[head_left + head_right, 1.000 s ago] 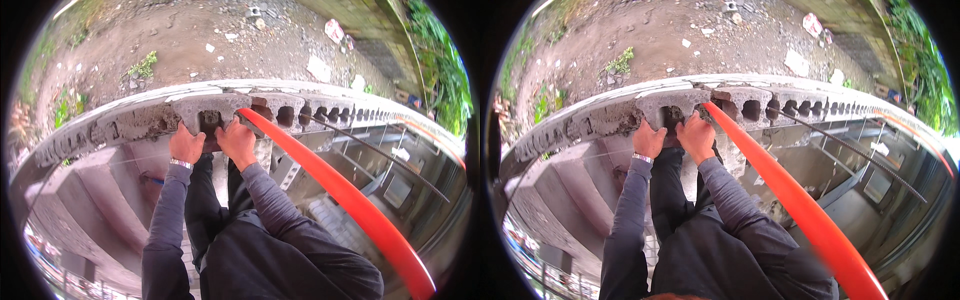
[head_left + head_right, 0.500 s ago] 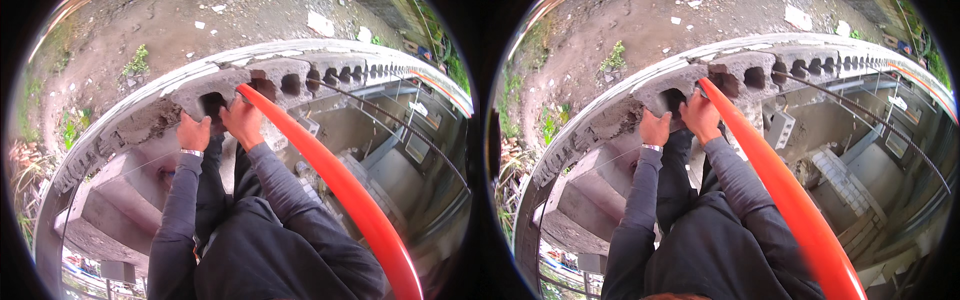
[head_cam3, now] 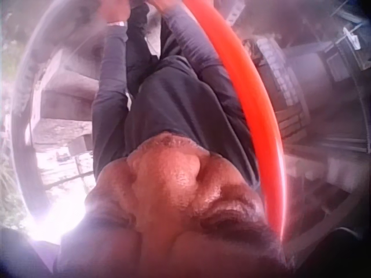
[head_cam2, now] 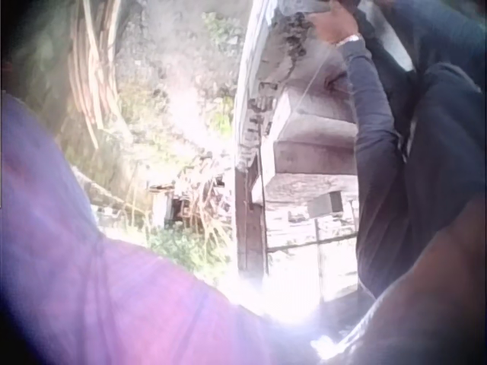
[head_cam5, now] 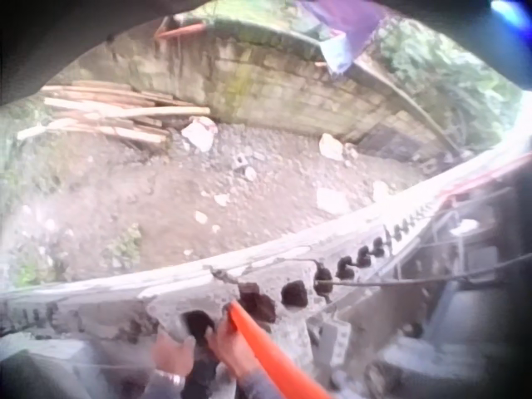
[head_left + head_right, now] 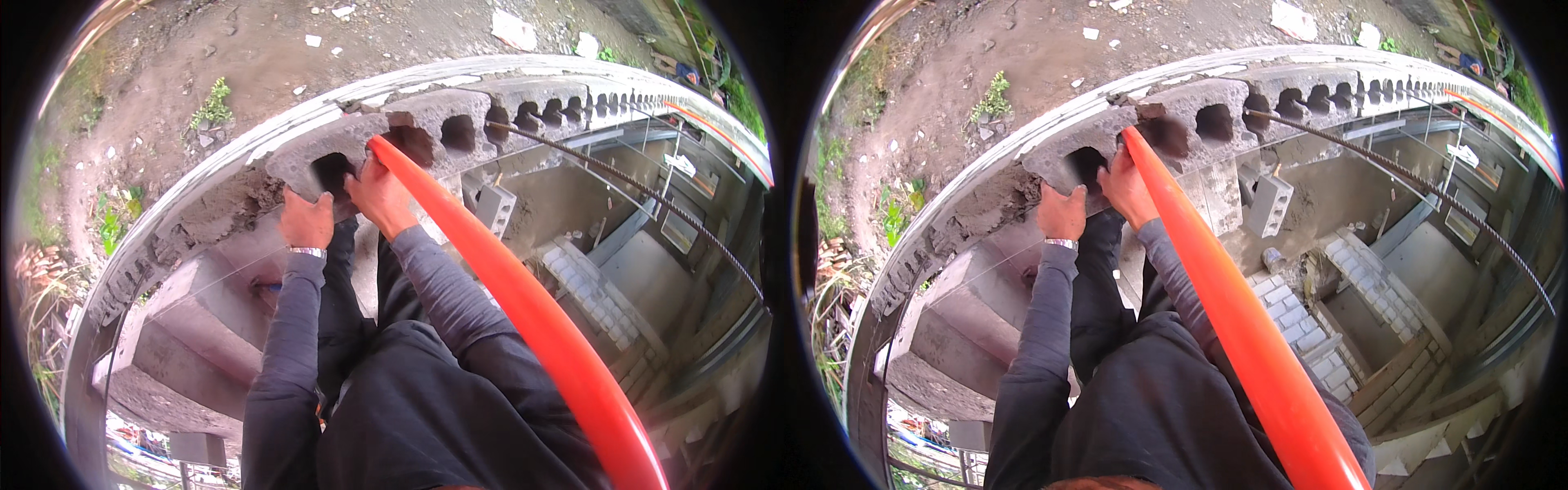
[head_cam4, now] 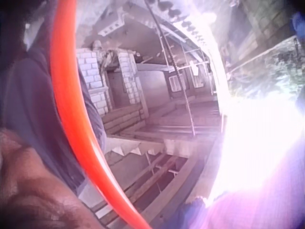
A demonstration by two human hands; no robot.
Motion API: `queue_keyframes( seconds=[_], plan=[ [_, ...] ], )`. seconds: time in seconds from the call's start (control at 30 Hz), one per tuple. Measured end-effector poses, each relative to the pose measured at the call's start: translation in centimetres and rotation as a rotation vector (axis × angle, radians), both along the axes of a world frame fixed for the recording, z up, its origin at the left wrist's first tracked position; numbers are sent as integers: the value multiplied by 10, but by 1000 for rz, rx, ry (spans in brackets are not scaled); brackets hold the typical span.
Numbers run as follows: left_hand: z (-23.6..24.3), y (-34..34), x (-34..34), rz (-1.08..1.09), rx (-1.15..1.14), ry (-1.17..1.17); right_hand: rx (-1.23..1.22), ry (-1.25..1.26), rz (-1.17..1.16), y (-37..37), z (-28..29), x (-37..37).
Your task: The person lays hollow concrete blocks onto a mortar bed along a curved wall, using a hammer to tap each block into position. The person repeatedly picks up blocks, places them, and adjusts alignment while working on a partially built wall.
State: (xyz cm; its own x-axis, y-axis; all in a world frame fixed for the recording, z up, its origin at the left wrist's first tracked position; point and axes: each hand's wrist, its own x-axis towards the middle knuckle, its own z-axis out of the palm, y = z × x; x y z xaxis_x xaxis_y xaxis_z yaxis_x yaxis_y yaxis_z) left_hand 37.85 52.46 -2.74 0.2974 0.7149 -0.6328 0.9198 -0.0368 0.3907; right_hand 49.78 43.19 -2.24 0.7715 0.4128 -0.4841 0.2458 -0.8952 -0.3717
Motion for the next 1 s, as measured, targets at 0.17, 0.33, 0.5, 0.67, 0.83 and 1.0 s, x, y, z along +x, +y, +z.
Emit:
queue_keyframes(
  seconds=[0.17,0.33,0.5,0.67,0.83,1.0],
  plan=[
    [15,-1,9,36,-38,64,-92,40,79,4,12,8],
    [11,1,9,-5,-86,108,-54,-16,89,-1,3,6],
    [12,9,10,74,-139,107,-103,101,68,5,8,11],
    [7,13,7,65,-157,51,-107,60,60,12,15,7],
    [17,16,0,86,-168,-17,-165,59,127,14,18,4],
    [5,10,-9,106,-134,-20,-172,41,143,11,14,-3]
  ],
)
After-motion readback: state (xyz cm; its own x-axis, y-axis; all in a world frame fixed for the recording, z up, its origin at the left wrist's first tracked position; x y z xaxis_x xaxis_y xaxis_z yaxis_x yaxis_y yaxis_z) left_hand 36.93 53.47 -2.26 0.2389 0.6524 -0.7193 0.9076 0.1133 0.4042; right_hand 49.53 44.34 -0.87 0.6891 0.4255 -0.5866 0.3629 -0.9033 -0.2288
